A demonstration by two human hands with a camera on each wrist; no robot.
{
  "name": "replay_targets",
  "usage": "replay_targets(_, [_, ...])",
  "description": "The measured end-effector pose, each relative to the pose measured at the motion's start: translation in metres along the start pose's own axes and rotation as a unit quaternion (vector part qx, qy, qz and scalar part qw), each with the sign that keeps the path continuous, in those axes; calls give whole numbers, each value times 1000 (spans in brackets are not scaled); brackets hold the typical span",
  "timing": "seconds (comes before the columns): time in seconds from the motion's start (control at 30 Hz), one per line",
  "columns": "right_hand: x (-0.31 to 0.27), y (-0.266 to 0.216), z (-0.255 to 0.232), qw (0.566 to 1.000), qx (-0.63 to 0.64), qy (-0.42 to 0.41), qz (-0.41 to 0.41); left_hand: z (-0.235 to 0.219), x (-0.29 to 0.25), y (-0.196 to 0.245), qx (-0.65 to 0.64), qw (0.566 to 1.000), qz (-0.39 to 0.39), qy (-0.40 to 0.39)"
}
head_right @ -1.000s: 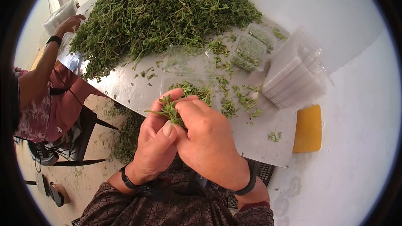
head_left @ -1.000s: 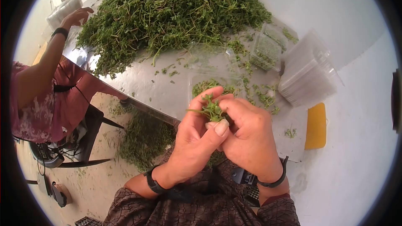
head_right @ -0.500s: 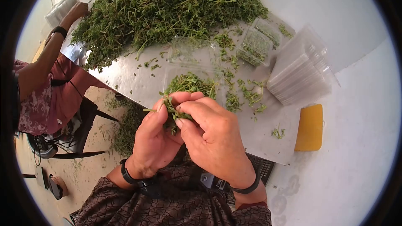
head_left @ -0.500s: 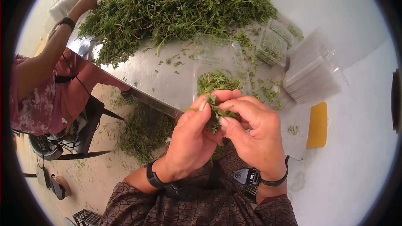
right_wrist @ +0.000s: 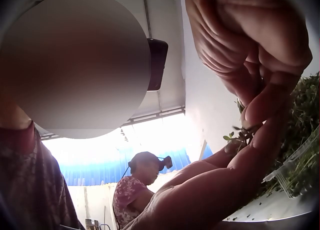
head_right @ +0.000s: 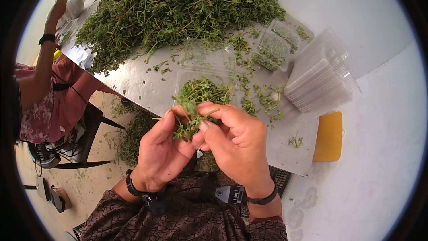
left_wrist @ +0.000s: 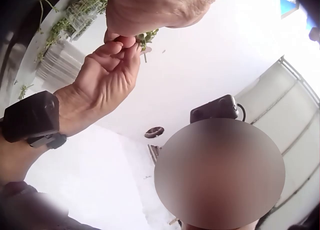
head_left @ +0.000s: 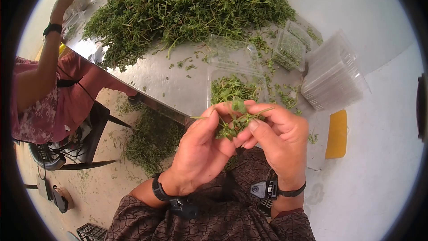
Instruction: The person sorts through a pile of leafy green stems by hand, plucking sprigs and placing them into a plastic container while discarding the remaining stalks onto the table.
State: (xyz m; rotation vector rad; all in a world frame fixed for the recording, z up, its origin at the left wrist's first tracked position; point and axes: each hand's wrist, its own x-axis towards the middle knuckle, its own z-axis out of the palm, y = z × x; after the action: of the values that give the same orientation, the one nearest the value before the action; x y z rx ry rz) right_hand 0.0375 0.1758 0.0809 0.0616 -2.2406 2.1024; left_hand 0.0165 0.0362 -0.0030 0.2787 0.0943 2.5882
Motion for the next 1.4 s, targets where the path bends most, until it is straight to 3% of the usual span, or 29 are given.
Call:
replay_targets(0.27, [1,-4,-5,999,52,-8,0,15,1,5,66,997,8,31])
replay_targets(0.43, [4,-6,-3,996,67,44,-30,17,5,8,53,998,12,11])
replay_targets(0.67, [5,-8,-8,992,119,31,-34,17,6,11,64,997,11,29])
replay_targets(0.77, [5,-8,-12,991,113,53,-44,21,4,12,63,995,9,77])
replay_targets(0.87, [8,-10,-19,986,128,91,-47,20,3,16,69,995,27,64])
replay_targets(0.97, [16,-13,-29,988,39,124,-80,15,3,23,69,995,49,58])
replay_targets(1.4, [36,15,-39,975,-162,149,-20,9,-4,41,98,986,75,109])
